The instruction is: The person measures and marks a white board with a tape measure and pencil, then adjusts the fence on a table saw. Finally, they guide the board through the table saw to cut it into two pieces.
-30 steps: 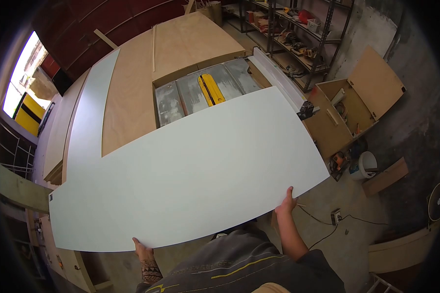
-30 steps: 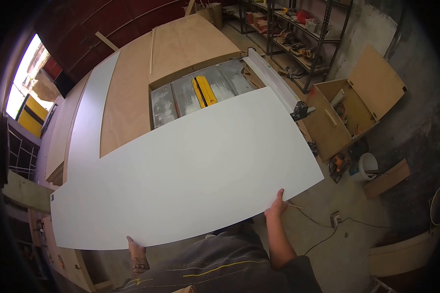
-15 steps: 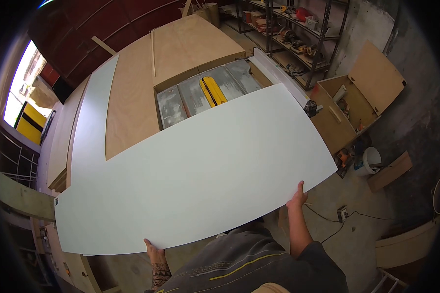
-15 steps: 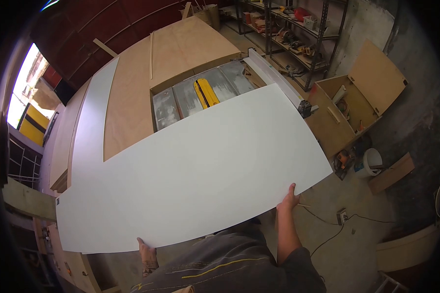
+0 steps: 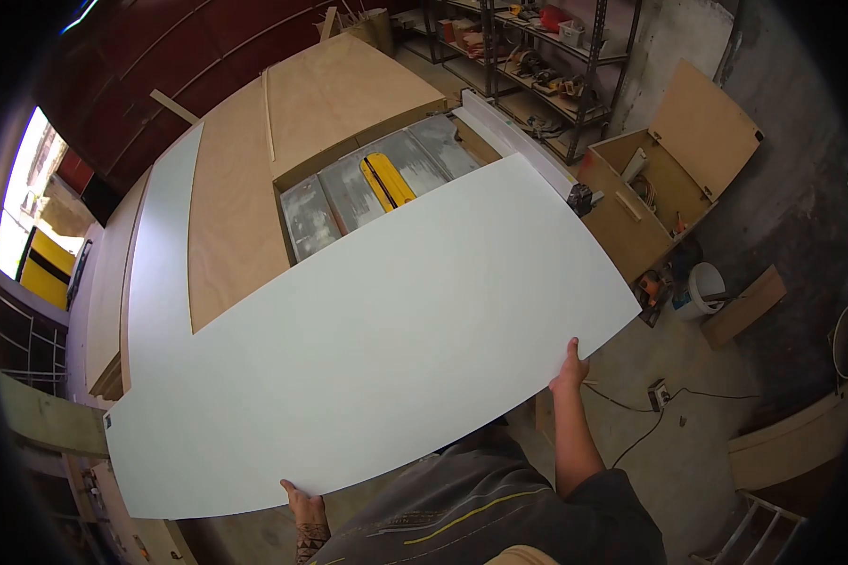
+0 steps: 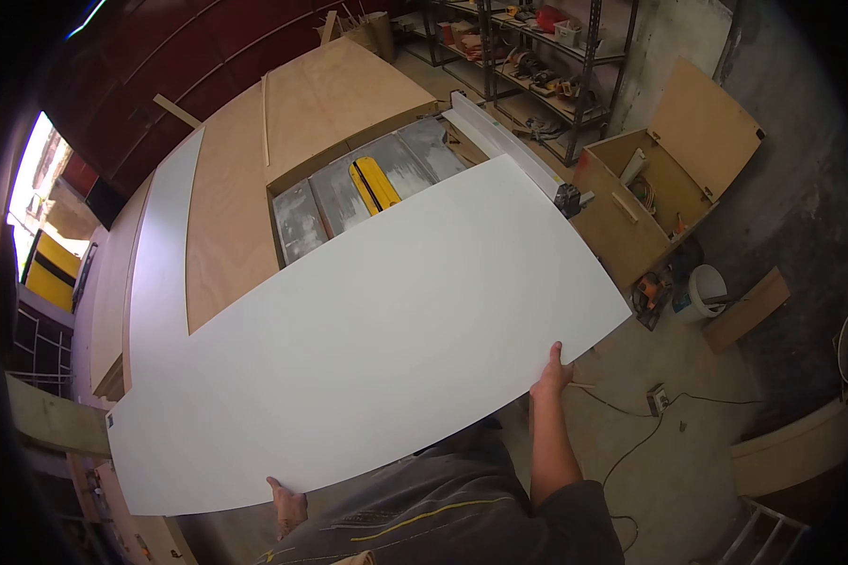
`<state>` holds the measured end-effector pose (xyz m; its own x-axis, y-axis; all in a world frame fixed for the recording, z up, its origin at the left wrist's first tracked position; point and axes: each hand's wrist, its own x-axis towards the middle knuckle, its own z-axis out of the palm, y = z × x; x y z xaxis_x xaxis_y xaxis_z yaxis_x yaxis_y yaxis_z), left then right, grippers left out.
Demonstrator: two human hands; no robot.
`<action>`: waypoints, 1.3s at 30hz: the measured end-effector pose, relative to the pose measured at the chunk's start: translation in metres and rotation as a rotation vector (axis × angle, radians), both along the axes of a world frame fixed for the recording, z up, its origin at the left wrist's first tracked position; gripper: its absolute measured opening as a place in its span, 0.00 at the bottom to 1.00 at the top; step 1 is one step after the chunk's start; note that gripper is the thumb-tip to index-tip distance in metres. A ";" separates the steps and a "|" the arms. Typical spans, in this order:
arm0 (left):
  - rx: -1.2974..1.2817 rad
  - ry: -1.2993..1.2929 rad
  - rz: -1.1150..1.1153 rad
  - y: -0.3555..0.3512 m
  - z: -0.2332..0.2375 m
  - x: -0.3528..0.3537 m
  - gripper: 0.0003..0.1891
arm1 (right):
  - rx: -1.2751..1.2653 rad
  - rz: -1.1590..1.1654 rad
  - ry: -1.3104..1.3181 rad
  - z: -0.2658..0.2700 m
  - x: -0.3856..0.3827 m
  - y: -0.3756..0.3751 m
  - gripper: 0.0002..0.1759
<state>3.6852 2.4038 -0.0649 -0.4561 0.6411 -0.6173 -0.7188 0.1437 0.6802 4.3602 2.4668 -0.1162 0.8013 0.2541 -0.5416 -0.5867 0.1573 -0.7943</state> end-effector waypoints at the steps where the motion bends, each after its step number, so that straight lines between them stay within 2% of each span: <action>1: -0.002 -0.005 -0.001 0.000 -0.001 0.000 0.29 | 0.025 0.014 0.013 0.002 0.001 0.001 0.32; 4: -0.012 -0.005 0.016 0.001 -0.002 0.004 0.30 | -0.050 0.013 0.042 0.011 0.004 0.005 0.32; 8: -0.030 -0.009 0.049 0.006 -0.001 0.011 0.30 | -0.035 0.034 0.073 0.016 0.002 0.009 0.32; 10: -0.039 -0.009 0.080 0.007 0.001 0.014 0.31 | -0.047 0.007 0.032 0.021 -0.002 0.010 0.37; 15: -0.064 -0.060 0.186 0.011 0.009 0.024 0.31 | 0.002 0.029 0.033 0.023 -0.001 0.011 0.36; 26: 0.003 -0.011 0.100 0.007 0.000 0.022 0.27 | -0.067 0.011 0.063 0.028 -0.002 0.017 0.34; 28: -0.028 0.008 0.107 0.008 0.006 0.026 0.27 | -0.111 -0.001 0.068 0.032 -0.002 0.017 0.39; 32: -0.054 0.023 0.086 0.010 0.006 0.025 0.26 | -0.064 -0.005 0.059 0.032 -0.003 0.018 0.40; 34: -0.015 -0.012 0.058 0.011 0.009 0.026 0.26 | -0.136 -0.038 0.041 0.036 -0.005 0.023 0.35; 39: 0.032 -0.052 0.049 0.014 0.008 0.021 0.26 | -0.102 -0.009 0.084 0.032 -0.002 0.027 0.34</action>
<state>3.7059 2.4178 -0.0566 -0.4552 0.6384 -0.6207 -0.7590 0.0863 0.6454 4.3581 2.4936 -0.0846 0.7542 0.1872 -0.6294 -0.6507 0.0844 -0.7546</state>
